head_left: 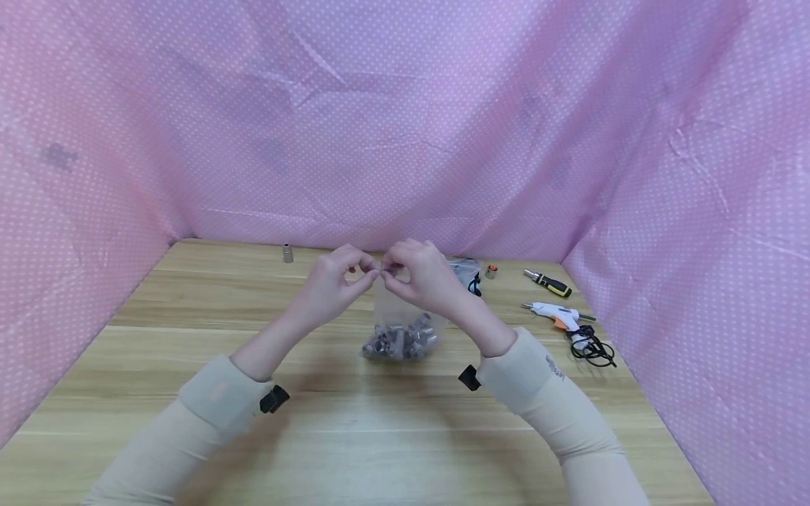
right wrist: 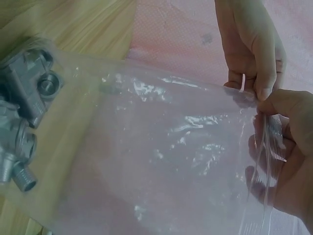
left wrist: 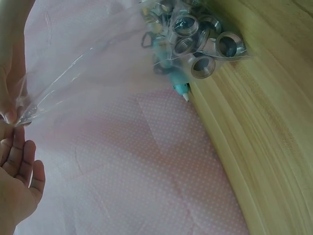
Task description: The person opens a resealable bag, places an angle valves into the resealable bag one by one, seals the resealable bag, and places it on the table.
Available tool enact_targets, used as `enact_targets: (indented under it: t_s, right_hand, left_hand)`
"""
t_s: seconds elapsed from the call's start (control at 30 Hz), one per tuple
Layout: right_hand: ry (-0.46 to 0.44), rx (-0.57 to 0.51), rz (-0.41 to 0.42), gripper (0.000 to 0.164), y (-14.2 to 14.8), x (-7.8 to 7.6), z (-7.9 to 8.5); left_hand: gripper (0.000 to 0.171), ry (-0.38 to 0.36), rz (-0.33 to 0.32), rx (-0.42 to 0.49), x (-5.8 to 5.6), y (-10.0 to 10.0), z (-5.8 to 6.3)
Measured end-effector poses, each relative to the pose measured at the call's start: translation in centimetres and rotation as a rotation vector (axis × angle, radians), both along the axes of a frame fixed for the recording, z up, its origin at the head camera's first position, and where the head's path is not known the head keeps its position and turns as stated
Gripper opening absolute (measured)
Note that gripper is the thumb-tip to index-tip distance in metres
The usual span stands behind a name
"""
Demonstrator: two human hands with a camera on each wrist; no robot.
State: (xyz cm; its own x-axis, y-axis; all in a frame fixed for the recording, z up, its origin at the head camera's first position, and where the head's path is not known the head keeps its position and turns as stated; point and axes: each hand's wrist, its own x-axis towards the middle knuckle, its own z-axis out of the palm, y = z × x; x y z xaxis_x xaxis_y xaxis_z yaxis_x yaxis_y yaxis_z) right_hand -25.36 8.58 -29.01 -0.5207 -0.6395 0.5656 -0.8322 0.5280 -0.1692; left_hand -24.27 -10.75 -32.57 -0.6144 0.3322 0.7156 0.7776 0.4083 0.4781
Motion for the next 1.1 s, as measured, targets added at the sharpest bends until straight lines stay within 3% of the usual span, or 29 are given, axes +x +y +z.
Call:
enact_targets:
  t_s: [0.27, 0.43, 0.6, 0.7, 1.0, 1.1]
  right_hand:
    - [-0.001, -0.013, -0.004, 0.005, 1.8, -0.3, -0.2]
    - [-0.016, -0.025, 0.024, 0.004, 2.5, -0.4, -0.2]
    - [-0.003, -0.025, 0.041, 0.003, 2.4, -0.4, -0.3]
    - [0.014, -0.008, 0.034, 0.004, 2.3, -0.3, -0.3]
    - [0.097, 0.115, 0.023, 0.004, 3.1, -0.4, 0.1]
    - [0.111, 0.143, 0.034, 0.005, 3.8, -0.6, 0.2]
  left_hand:
    - [0.002, 0.122, 0.009, 0.025, -0.2, 0.6, -0.4]
    - [0.003, 0.092, -0.009, 0.018, -0.6, 0.5, -0.5]
    - [0.006, 0.051, -0.042, -0.06, -0.9, 0.4, -0.4]
    - [0.008, 0.065, -0.039, -0.1, -1.0, 0.6, -0.3]
    - [0.009, 0.28, 0.05, -0.088, -0.2, 1.2, -0.1]
    - [0.01, 0.32, 0.069, -0.089, -0.2, 1.0, -0.2]
